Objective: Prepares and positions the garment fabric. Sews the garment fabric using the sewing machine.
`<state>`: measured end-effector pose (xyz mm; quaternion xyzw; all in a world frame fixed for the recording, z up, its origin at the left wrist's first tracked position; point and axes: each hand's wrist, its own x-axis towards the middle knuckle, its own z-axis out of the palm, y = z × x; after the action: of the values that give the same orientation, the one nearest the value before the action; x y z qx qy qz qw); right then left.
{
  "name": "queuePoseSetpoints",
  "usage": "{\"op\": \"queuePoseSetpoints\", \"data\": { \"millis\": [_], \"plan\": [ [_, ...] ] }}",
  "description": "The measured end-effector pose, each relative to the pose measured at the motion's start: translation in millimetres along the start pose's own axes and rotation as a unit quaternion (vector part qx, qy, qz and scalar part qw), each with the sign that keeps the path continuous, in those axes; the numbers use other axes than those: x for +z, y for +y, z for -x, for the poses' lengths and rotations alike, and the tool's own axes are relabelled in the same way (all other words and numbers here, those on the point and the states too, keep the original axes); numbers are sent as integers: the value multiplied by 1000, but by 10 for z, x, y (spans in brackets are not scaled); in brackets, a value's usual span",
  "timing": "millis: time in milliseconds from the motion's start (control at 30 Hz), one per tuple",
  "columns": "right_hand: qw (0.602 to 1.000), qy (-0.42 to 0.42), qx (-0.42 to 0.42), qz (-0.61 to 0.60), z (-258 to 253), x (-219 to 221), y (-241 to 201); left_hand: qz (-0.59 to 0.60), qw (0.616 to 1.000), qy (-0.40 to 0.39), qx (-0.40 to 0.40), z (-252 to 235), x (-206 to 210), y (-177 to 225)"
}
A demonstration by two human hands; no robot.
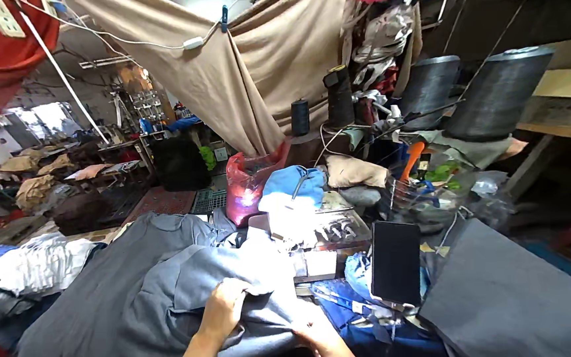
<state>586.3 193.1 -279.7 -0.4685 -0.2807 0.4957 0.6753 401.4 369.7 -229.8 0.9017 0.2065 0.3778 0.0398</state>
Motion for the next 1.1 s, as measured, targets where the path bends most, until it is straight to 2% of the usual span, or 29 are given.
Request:
{"op": "queuePoseSetpoints", "data": {
  "millis": [100,200,333,533,700,833,933,1100],
  "plan": [
    [1000,7,-16,20,-11,-75,72,64,997,-35,-35,-243,-303,210],
    [999,20,-19,37,17,-106,37,102,992,-69,14,-318,-490,575],
    [998,-1,-14,62,103,-127,-52,71,989,-117,49,-89,-396,997],
    [993,12,-34,109,134,-114,-41,56,990,-127,31,101,-142,1016],
    [992,53,-32,107,-145,-64,-176,4,994,-110,13,-176,63,937],
    [992,66,-47,99,-378,0,-340,-41,998,-49,-8,-416,303,918],
    [991,61,-64,101,-406,-17,-345,-40,997,-53,-47,-503,354,994],
    [987,48,-68,141,-303,-49,-312,-82,994,-32,-63,-548,444,1044]
  ]
}}
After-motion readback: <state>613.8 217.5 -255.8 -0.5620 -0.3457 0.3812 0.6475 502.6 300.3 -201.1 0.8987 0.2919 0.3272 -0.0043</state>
